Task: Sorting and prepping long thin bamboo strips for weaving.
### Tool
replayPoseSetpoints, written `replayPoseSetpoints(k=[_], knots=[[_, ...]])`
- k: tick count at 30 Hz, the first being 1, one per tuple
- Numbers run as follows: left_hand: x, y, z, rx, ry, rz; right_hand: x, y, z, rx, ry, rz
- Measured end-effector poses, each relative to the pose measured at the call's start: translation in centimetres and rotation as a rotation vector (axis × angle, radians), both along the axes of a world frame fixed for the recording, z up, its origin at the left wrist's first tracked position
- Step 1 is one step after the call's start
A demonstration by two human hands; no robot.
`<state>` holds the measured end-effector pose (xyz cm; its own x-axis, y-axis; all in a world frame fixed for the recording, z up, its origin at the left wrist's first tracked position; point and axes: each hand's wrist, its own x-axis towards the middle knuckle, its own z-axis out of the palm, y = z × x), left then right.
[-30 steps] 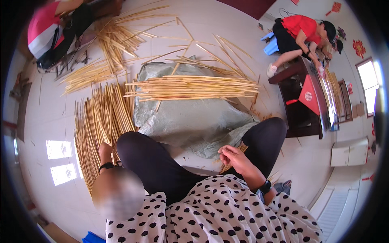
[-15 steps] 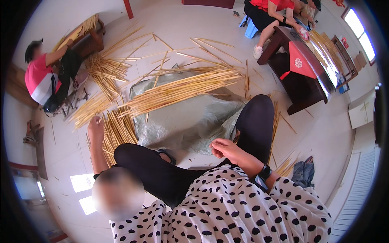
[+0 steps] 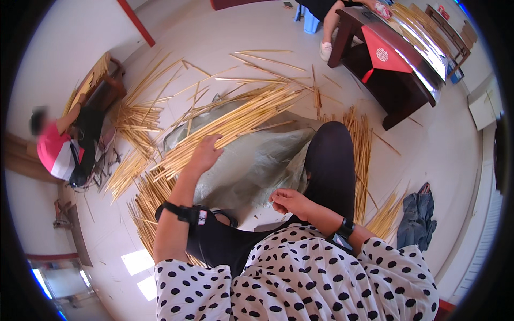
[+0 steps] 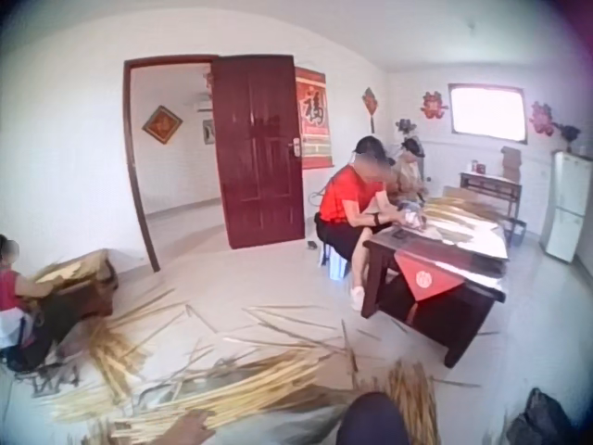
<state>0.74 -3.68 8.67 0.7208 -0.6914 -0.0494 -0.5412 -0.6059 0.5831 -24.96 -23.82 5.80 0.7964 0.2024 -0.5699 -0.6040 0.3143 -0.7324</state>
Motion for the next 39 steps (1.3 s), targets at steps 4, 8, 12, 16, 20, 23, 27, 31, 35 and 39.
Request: replayPoseSetpoints(k=[4,8,12,16,20,23,27,31,35,39], knots=[[0.8,-4.6,-6.4,-0.010,-0.072,0.015,-0.1,-0.9,-1.0,0.069,0.002,-0.032],[1.3,-7.5,-9.1,0.023,-0.119,0.131,0.0,-1.7,-1.3,0.066,0.030,-0.065],[1.1,-8.6,-9.5,-0.084,0.076,0.279,0.1,-1.8,-1.7,0.055,0.016,-0.069],[1.1,-7.2,-6.6,-0.236,0.064,0.312,0.3,-1.7,-1.0,0.039,0.014,-0.062],[0.7,-4.4,1.4,-0.429,0.239,0.352,0.5,-1.6,-0.1,0.037,-0.006,-0.054],[0.9,-0.8,4.5,-0.646,0.372,0.351,1.2,-1.5,1.1,0.001,-0.068,-0.074],[0.2,4.2,4.4,-0.928,0.663,0.347,2.4,-1.3,3.3,-0.018,-0.169,-0.096],[-1.1,6.4,4.7,-0.986,0.823,0.255,3.5,-0.7,6.4,0.024,-0.304,-0.345],[-2.1,7.4,4.9,-0.867,0.920,0.173,4.2,-0.5,7.6,0.119,-0.381,-0.556],[-2.3,8.2,4.2,-0.565,0.864,0.022,4.9,-0.6,8.0,0.118,-0.451,-0.563]])
